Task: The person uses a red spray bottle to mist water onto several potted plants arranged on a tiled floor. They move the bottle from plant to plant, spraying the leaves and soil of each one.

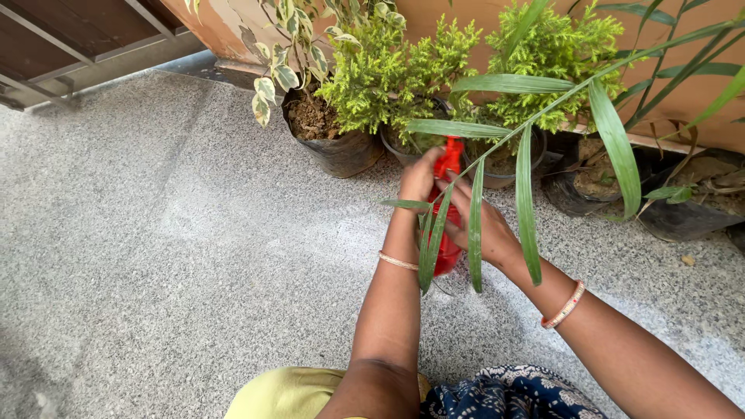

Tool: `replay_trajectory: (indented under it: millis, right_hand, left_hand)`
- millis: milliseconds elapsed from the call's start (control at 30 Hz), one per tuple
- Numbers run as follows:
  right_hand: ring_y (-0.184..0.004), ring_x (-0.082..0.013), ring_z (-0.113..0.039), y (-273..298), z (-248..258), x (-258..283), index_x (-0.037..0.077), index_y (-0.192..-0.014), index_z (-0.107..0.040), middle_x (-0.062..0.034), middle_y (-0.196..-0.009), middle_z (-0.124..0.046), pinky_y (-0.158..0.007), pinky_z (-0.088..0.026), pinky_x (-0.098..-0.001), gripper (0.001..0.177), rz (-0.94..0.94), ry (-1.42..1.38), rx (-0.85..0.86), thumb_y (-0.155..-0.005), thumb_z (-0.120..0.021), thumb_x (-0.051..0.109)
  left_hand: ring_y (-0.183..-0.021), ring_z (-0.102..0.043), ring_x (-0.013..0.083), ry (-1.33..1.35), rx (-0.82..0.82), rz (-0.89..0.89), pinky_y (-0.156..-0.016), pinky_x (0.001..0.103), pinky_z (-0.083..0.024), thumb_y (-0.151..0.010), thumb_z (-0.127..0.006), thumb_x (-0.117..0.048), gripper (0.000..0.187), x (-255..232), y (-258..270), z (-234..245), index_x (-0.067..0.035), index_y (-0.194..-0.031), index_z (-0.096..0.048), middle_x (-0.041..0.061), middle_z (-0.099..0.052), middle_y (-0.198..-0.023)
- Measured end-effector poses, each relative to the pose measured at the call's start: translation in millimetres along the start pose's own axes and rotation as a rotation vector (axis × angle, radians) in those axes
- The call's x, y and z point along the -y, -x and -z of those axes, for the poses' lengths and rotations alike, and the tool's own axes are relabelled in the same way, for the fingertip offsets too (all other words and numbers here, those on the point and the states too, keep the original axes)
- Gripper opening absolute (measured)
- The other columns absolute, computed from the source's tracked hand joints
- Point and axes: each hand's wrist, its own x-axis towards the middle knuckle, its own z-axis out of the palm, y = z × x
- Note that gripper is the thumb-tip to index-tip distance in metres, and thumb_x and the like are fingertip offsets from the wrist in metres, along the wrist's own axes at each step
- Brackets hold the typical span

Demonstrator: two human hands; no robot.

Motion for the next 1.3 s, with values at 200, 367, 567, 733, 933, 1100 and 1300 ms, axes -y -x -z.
replay_trajectory:
  millis: [200,367,567,733,933,1100,1300]
  right_hand:
    - [-0.134,-0.0394,-0.054,18.0,-6.4,-31.7,0.013,-0.147,-0.047,-0.0157,-0.159,-0.043,-0.102,-0.051,-0.0467,0.070,-0.045,-0.052,-0.114,-0.084,-0.076,0.017]
    - [-0.140,-0.0399,-0.050,29.4,-11.8,-46.7,0.008,-0.150,-0.048,-0.0186,-0.157,-0.043,-0.108,-0.049,-0.0460,0.075,0.091,-0.153,-0.267,-0.080,-0.077,0.010]
    - [-0.138,-0.0363,-0.051,40.6,0.9,-39.5,0.014,-0.149,-0.045,-0.0145,-0.160,-0.040,-0.095,-0.053,-0.0440,0.075,-0.139,-0.117,-0.185,-0.082,-0.077,0.015]
    - [-0.130,-0.0370,-0.056,46.3,10.9,-29.9,0.017,-0.153,-0.043,-0.0157,-0.160,-0.040,-0.087,-0.056,-0.0422,0.078,-0.115,-0.091,-0.199,-0.082,-0.077,0.016]
    - [-0.069,-0.0293,-0.068,47.0,17.8,-22.5,0.022,-0.152,-0.041,-0.0079,-0.162,-0.041,-0.071,-0.056,-0.0400,0.079,-0.292,-0.149,-0.124,-0.080,-0.073,0.015]
    - [-0.064,-0.0220,-0.064,48.4,23.4,-19.1,0.019,-0.154,-0.044,-0.0110,-0.161,-0.044,-0.069,-0.055,-0.0360,0.079,-0.175,-0.146,-0.197,-0.081,-0.074,0.014]
    - [-0.064,-0.0320,-0.064,48.9,18.2,-28.0,0.026,-0.153,-0.042,-0.0018,-0.164,-0.042,-0.071,-0.057,-0.0385,0.080,-0.378,-0.129,-0.090,-0.080,-0.073,0.016]
  left_hand:
    - [-0.062,-0.074,0.0207,0.230,0.235,0.363,-0.056,0.034,-0.060,-0.098,-0.052,-0.029,0.029,-40.6,8.1,-12.5,-0.009,-0.100,-0.073,0.014,-0.076,-0.078]
    - [-0.056,-0.063,0.0155,0.626,0.040,0.697,-0.052,0.031,-0.051,-0.097,-0.070,-0.034,0.040,-95.3,19.9,-19.2,0.005,-0.093,-0.075,0.011,-0.070,-0.074]
    - [-0.063,-0.070,0.0138,0.822,0.074,0.502,-0.056,0.030,-0.057,-0.090,-0.071,-0.040,0.045,-89.6,29.7,-38.5,0.004,-0.096,-0.076,0.010,-0.075,-0.079]
    - [-0.052,-0.064,0.0188,0.653,0.020,0.670,-0.046,0.033,-0.054,-0.092,-0.075,-0.040,0.043,-87.9,29.9,-44.1,0.002,-0.085,-0.068,0.011,-0.067,-0.070]
    - [-0.052,-0.064,0.0147,0.715,0.051,0.623,-0.044,0.029,-0.052,-0.088,-0.073,-0.040,0.038,-99.2,34.0,-44.1,-0.002,-0.086,-0.072,0.008,-0.069,-0.069]
    - [-0.051,-0.064,0.0144,0.683,0.053,0.660,-0.045,0.027,-0.053,-0.088,-0.073,-0.042,0.040,-103.6,34.5,-46.4,-0.002,-0.084,-0.070,0.007,-0.068,-0.068]
    - [-0.045,-0.061,0.0157,0.714,0.026,0.675,-0.040,0.028,-0.050,-0.089,-0.076,-0.043,0.046,-99.8,35.1,-48.2,0.002,-0.081,-0.067,0.008,-0.064,-0.062]
